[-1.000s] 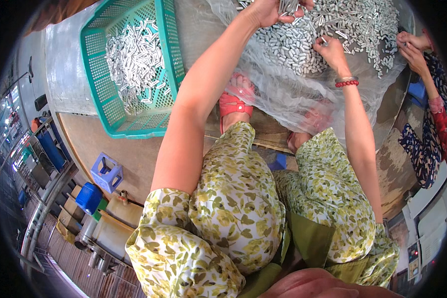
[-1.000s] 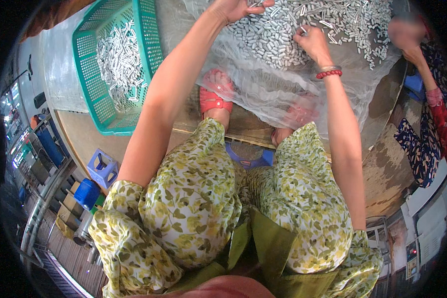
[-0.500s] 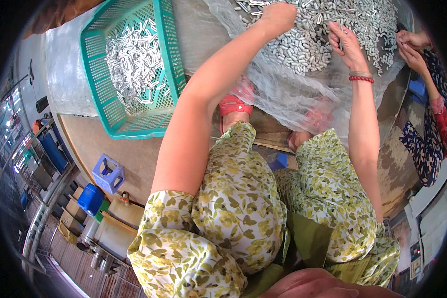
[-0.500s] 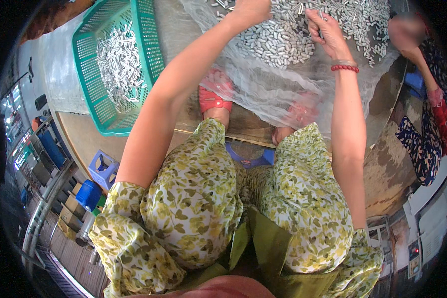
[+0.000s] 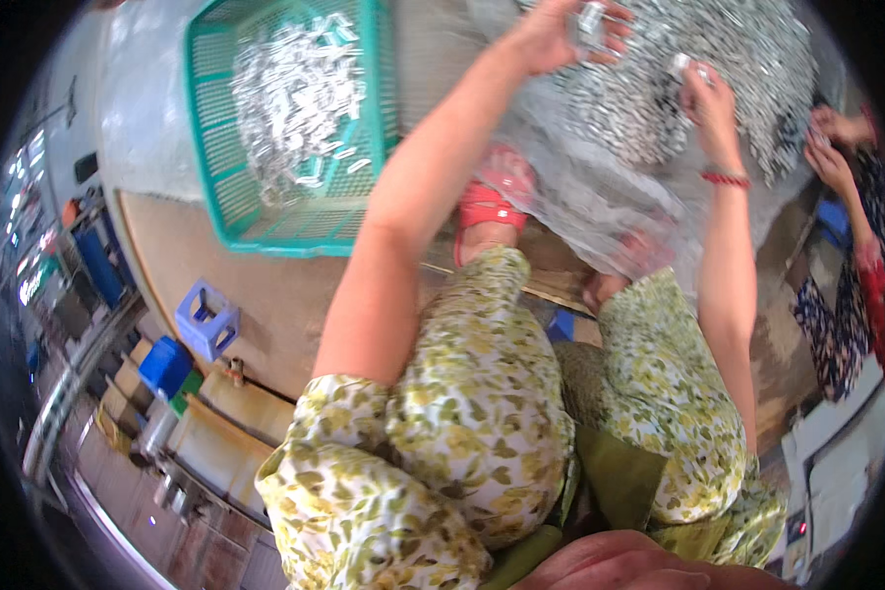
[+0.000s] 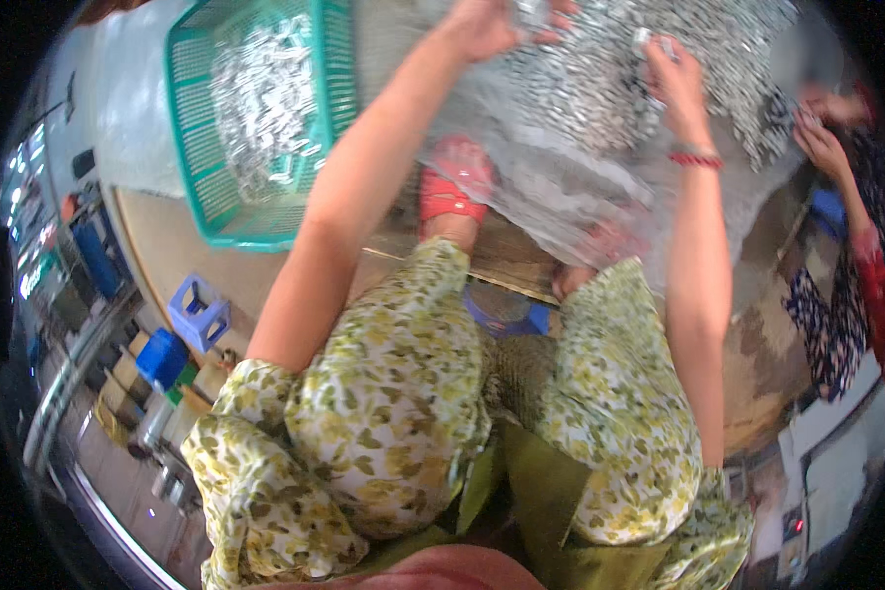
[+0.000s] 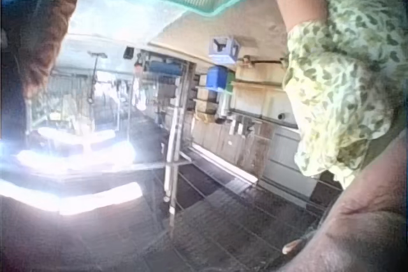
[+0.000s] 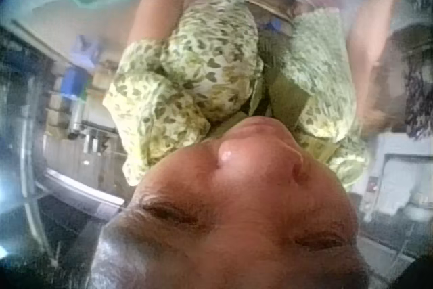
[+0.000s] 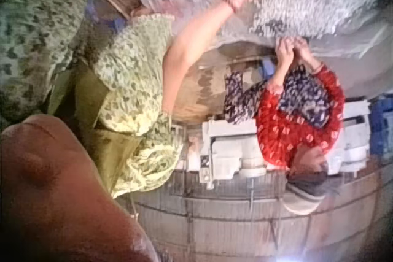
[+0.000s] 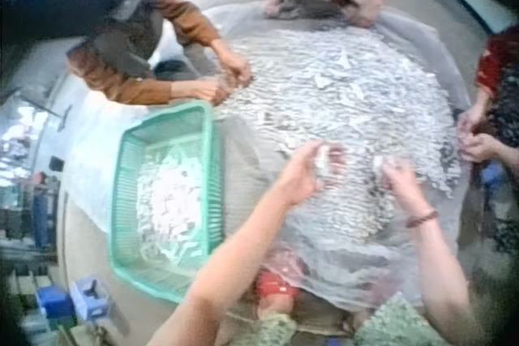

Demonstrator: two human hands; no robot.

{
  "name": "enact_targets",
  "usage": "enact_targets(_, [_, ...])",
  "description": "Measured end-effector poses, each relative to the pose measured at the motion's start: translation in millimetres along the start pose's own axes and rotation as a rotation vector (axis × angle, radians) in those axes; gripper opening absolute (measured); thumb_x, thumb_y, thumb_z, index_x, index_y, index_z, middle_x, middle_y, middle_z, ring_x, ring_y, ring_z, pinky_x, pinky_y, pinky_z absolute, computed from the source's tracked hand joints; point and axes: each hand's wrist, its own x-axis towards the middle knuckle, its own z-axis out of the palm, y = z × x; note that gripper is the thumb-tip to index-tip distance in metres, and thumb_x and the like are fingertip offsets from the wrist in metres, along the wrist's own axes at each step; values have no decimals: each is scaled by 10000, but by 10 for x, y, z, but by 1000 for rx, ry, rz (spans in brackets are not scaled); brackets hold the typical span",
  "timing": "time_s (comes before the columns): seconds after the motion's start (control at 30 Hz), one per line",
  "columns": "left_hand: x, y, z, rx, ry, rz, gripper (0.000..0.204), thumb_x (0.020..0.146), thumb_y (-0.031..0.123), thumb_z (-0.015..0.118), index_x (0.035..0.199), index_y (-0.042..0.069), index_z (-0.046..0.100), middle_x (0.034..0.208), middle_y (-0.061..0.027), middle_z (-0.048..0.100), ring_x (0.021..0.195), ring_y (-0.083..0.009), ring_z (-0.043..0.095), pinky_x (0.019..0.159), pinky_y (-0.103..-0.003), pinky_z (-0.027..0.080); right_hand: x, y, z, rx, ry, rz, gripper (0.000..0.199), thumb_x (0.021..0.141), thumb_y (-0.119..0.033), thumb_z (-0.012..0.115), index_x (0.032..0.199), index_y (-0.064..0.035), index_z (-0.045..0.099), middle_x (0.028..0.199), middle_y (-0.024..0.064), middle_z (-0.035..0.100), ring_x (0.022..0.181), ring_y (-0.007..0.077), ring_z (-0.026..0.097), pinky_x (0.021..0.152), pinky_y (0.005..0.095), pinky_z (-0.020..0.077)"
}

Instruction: The person sits on the floor and sorts small white items from a large pile on a plastic sheet into a green basket. The hands repeatedly pick up handfuls of items and place them into the basket while other workers sort nearby.

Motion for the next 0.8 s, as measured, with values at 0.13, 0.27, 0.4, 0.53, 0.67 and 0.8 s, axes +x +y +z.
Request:
enact_targets(0.13, [-125, -317, -150, 39, 45, -82, 687, 885, 594, 310, 1165, -2, 503, 1089, -228, 554, 1049, -380, 517, 941, -589, 370, -144, -505, 454, -732, -99, -419, 430, 806, -260, 601, 1119, 30, 545, 676, 53, 551, 609, 168, 527, 577, 288, 430])
enact_targets(0.27, [-178, -592, 89, -105, 157, -122, 585, 871, 574, 373, 1066, 50, 547, 1036, -172, 573, 994, -304, 546, 751, -505, 485, -634, -994, 925, -1060, -278, -657, 377, 790, -168, 585, 1131, -12, 551, 1035, 163, 563, 944, 286, 552, 804, 369, 429])
enact_targets(0.4, [-103, -523, 33, -208, 85, -45, 435, 823, 475, 503, 960, 69, 576, 916, -130, 570, 824, -238, 558, 537, -363, 490, -751, -1200, 951, -992, -181, -752, 334, 817, -106, 589, 1145, -56, 558, 1174, 131, 526, 1098, 275, 499, 902, 359, 398])
enact_targets(0.53, [-337, -83, -95, -532, -222, -13, 274, 770, 295, 579, 870, 40, 566, 828, -112, 536, 671, -192, 491, 449, -216, 402, -625, -1163, 548, -873, -44, -740, 278, 850, -130, 582, 1112, -38, 581, 1113, 113, 572, 1037, 244, 547, 891, 325, 412])
enact_targets(0.67, [-1239, 600, -306, -298, -339, 308, 212, 824, 250, 544, 866, 44, 525, 803, -53, 419, 676, -151, 424, 468, -216, 368, -423, -723, 314, -800, -33, -630, 269, 867, -189, 557, 1079, -28, 595, 1071, 112, 603, 967, 235, 576, 840, 314, 435])
enact_targets(0.8, [-2150, 1092, -255, 75, 24, 642, 180, 861, 204, 485, 883, 25, 484, 796, -56, 370, 717, -153, 368, 508, -228, 362, -194, 9, 185, -1021, -139, -648, 322, 796, -180, 593, 1111, -114, 596, 909, 100, 567, 897, 286, 521, 809, 366, 419])
